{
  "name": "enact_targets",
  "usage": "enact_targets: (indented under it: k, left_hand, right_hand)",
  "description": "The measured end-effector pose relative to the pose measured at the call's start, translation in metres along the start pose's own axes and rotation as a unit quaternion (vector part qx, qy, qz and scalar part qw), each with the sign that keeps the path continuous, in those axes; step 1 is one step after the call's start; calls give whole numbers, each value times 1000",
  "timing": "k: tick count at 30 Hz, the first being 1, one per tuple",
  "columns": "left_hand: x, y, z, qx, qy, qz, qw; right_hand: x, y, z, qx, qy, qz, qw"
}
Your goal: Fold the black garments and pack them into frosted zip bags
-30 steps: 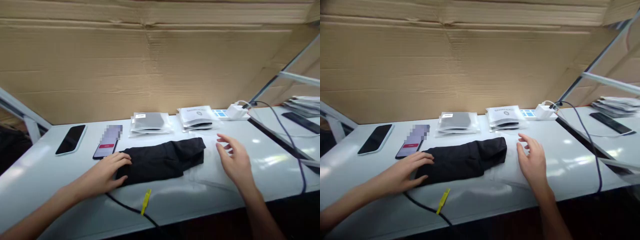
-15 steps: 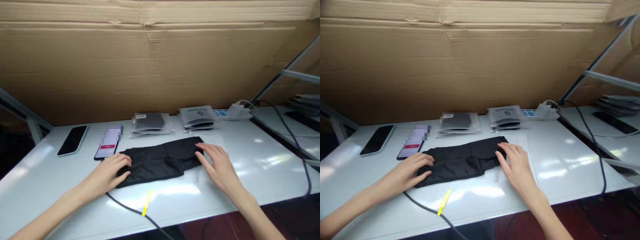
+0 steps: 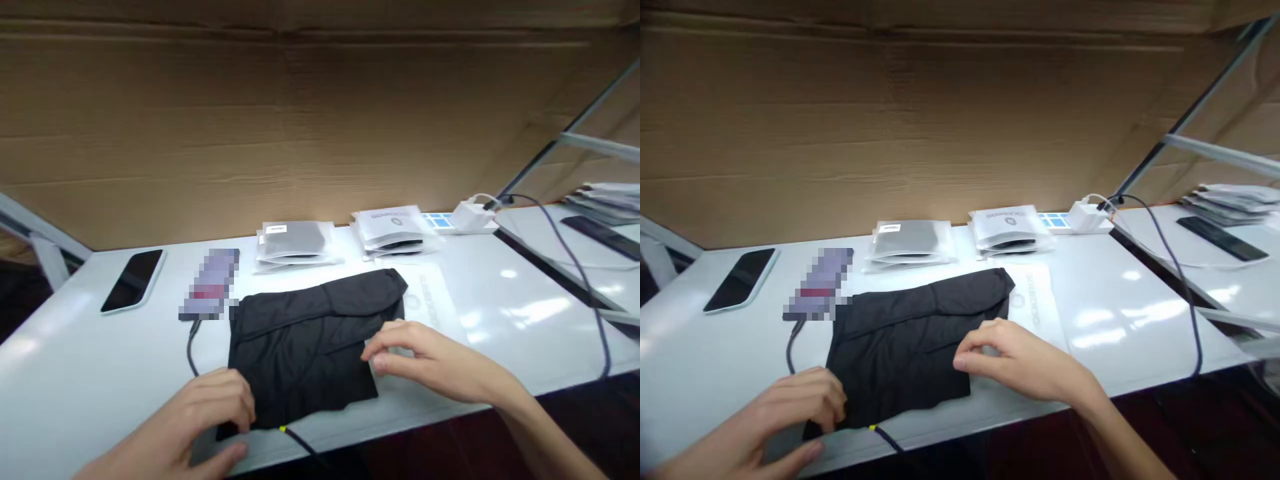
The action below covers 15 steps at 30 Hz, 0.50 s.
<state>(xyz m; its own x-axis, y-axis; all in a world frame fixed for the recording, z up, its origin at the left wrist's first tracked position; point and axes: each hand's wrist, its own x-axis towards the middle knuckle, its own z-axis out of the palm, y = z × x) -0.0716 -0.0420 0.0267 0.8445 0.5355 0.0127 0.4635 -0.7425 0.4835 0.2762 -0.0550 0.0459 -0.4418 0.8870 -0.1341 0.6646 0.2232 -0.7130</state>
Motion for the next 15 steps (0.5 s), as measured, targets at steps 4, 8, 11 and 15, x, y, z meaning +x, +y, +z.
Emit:
enact_targets:
  k: [4,8,11,15]
  left_hand:
    - [10,-31,-3,105,123,-67,985]
    - [27,-65,-6,178,100,-95,974]
    - [32,-69,-9,145,81,-96,981]
    - [38,-65,-24,63,128,-181,973]
  right_hand:
    - [13,27,-17,-121,147,-21,981]
    - [31,54,-25,-242,128,-60,960]
    - [34,55,-28,-223,117,-56,966]
    - [39,44,-37,-143,147,-23,978]
